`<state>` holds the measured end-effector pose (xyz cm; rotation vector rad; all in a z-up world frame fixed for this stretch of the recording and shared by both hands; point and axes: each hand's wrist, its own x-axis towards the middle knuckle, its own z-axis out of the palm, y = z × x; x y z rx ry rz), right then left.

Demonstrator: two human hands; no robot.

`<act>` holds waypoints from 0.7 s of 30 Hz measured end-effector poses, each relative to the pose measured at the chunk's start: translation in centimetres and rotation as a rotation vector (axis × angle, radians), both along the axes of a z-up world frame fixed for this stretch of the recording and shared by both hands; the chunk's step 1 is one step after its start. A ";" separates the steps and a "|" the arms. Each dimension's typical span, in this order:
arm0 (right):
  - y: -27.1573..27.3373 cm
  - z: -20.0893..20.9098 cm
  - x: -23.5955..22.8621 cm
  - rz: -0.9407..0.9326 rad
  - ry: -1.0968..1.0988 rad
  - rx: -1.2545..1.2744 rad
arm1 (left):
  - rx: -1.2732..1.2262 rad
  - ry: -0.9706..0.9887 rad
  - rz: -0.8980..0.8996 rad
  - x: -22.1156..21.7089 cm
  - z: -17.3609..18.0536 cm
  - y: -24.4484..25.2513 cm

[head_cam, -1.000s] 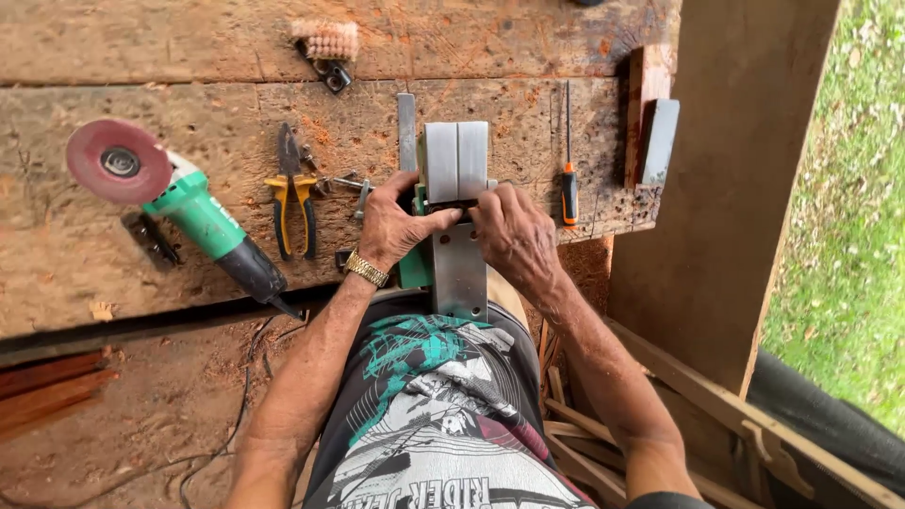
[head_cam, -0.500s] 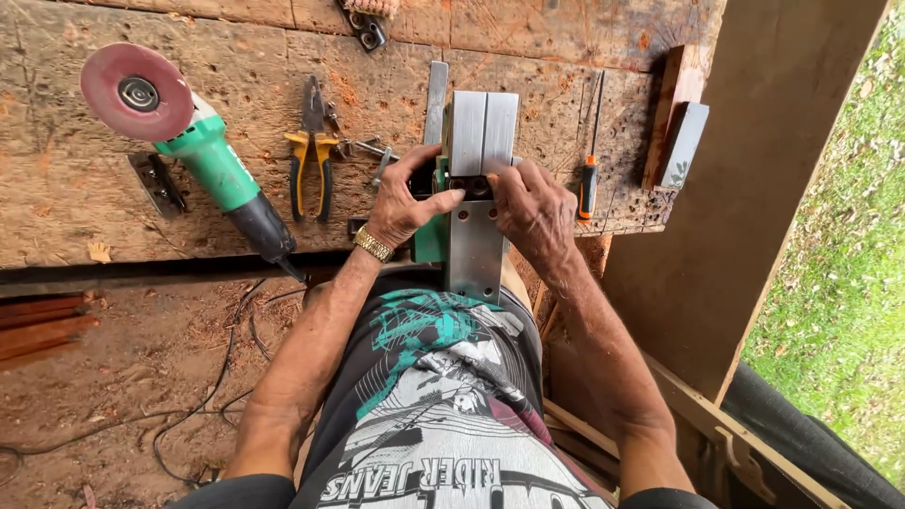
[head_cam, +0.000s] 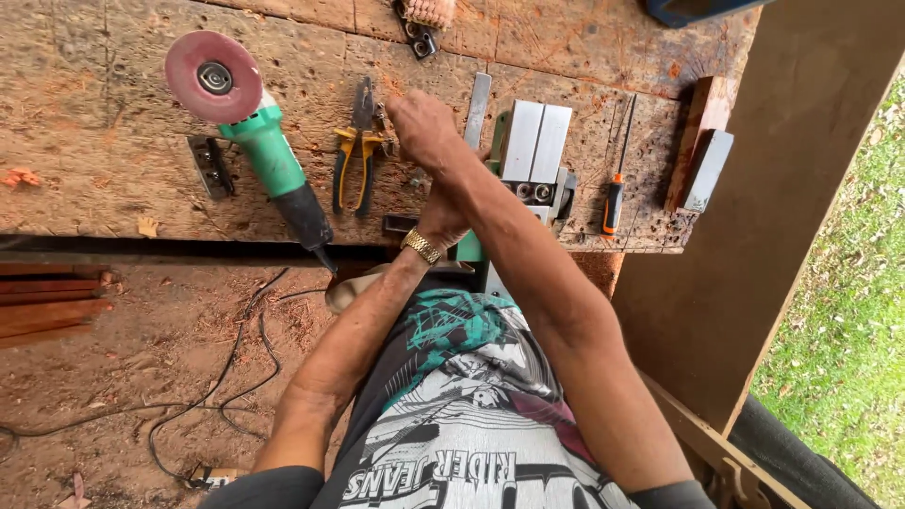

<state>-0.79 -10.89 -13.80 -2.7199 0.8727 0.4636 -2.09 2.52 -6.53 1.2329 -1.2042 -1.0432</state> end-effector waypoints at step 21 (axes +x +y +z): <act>-1.8 7.4 -0.6 -0.111 -0.288 0.121 | 0.080 0.066 0.112 0.8 -0.8 -0.2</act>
